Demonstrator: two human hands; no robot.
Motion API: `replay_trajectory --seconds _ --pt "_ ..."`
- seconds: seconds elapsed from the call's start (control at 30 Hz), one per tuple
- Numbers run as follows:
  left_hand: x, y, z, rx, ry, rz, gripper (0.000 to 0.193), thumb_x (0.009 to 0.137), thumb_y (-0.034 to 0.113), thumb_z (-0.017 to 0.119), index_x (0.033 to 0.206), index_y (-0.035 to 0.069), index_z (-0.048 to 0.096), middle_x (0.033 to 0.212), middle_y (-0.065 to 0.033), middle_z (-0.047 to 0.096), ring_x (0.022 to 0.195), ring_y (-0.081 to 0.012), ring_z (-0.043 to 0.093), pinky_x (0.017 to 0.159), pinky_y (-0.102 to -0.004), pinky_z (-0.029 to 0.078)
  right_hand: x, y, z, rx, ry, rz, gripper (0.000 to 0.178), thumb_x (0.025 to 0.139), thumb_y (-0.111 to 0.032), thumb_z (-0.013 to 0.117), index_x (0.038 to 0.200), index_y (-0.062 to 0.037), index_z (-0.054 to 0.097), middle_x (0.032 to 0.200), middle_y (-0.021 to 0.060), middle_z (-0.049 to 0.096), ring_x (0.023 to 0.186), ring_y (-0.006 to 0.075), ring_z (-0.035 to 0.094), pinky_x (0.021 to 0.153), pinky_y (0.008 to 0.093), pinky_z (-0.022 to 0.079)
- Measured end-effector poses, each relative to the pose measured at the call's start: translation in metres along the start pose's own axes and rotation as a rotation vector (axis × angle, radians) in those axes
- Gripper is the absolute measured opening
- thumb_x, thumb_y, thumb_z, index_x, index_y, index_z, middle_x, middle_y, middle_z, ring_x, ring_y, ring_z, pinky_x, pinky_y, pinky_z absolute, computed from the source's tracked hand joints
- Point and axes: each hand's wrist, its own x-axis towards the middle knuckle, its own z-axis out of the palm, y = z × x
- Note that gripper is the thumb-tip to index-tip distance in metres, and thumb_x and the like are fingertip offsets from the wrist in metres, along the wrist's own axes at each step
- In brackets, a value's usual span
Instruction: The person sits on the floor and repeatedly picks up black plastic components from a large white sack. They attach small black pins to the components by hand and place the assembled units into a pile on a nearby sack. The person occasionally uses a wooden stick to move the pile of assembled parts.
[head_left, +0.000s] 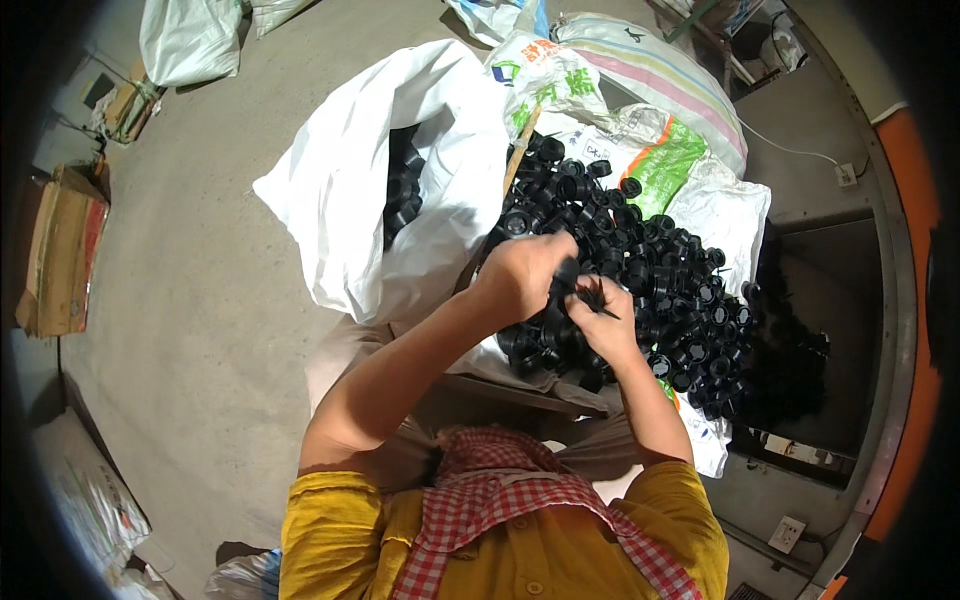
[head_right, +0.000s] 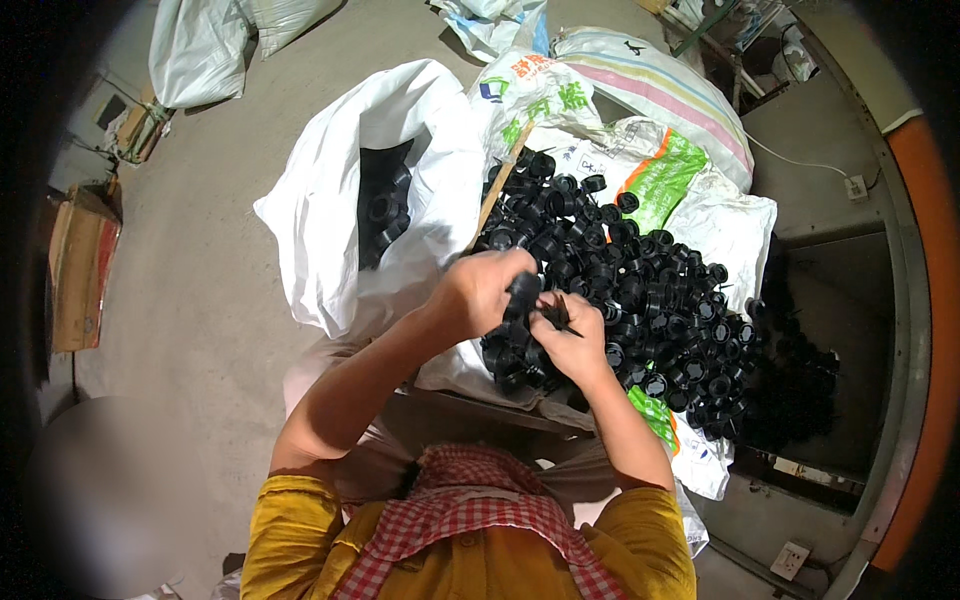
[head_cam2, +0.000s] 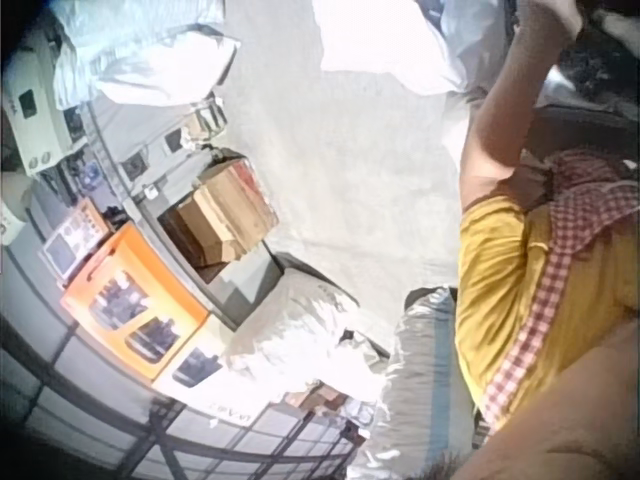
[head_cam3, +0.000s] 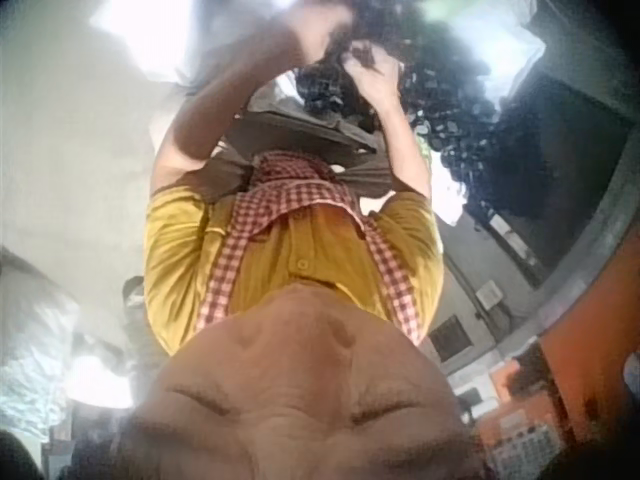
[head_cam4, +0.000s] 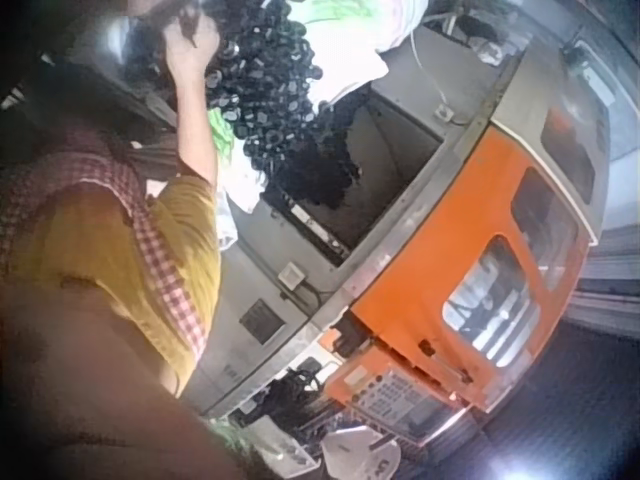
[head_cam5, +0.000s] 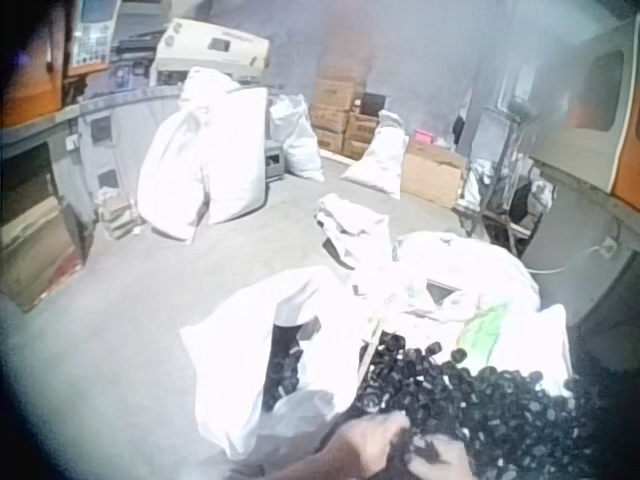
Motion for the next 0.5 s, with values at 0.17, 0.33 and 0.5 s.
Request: replay_trajectory --seconds 0.17,0.33,0.5 --pt "-0.010 0.028 -0.007 -0.413 -0.226 0.186 0.009 0.074 0.003 0.067 0.081 0.004 0.062 0.079 -0.0075 0.063 0.075 -0.0228 0.063 0.069 -0.0302 0.050 -0.034 -0.015 -0.028 1.131 -0.642 0.630 0.023 0.063 -0.016 0.069 0.075 0.0023 0.066 0.074 0.0147 0.068 0.061 0.0186 0.063 0.057 0.0314 0.041" --pt "-0.001 0.014 -0.028 -1.475 0.011 -0.103 0.028 0.085 -0.002 0.058 0.112 0.003 0.057 0.098 -0.0105 0.066 0.093 -0.0214 0.064 0.083 -0.0382 0.055 -0.029 0.018 -0.001 1.544 -0.883 -0.050 0.022 0.070 -0.025 0.068 0.073 -0.0034 0.063 0.065 0.0143 0.065 0.058 0.0252 0.058 0.057 0.0344 0.040" --pt "-0.031 0.006 0.006 -0.526 -0.256 -0.168 0.039 0.076 0.001 0.067 0.114 -0.001 0.055 0.118 -0.0075 0.059 0.104 -0.0213 0.058 0.086 -0.0363 0.049 -0.003 0.003 0.019 1.284 0.078 0.234 0.018 0.081 -0.018 0.067 0.079 -0.0067 0.054 0.085 0.0057 0.059 0.076 0.0181 0.053 0.076 0.0330 0.046"
